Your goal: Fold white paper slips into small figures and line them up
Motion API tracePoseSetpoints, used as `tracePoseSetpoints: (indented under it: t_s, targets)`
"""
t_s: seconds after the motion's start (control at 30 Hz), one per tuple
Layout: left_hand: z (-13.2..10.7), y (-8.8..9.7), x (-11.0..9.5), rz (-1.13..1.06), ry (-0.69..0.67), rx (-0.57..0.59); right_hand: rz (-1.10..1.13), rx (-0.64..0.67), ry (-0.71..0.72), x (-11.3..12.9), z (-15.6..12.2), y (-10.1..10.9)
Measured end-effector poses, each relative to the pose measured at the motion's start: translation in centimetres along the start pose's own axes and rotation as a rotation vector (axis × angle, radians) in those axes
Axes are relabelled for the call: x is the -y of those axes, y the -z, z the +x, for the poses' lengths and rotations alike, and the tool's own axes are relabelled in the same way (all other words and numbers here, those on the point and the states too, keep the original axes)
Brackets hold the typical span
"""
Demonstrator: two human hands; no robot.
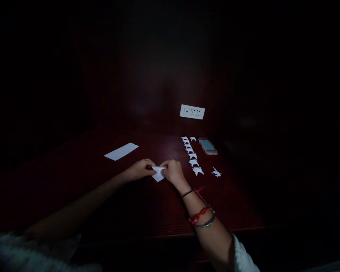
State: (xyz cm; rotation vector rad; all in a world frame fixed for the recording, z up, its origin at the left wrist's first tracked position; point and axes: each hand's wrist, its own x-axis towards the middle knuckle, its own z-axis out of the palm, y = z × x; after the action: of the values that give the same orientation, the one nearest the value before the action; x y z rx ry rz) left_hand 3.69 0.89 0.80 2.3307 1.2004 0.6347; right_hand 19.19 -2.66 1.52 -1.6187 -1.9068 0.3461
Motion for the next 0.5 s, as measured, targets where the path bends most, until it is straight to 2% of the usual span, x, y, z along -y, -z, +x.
tracePoseSetpoints:
  t_s: [0.1, 0.23, 0.33, 0.5]
  targets:
    - [-0.1, 0.4, 0.1, -0.049, 0.017, 0.052, 0.01, -0.017, 0.044, 0.0, -0.1, -0.1]
    - [-0.4, 1.7, 0.1, -0.316, 0.112, 0.247, 0.044, -0.049, 0.142, 0.2, -0.2, -0.1]
    - [-0.6, 2.7, 0.0, -0.417, 0.229, 0.209, 0.069, -0.11, 0.233, 0.5, -0.3, 0.0]
    - [-0.4, 2.5, 0.1, -0.436, 0.217, 0.154, 0.145, -0.15, 0.261, 0.5, -0.1, 0.2]
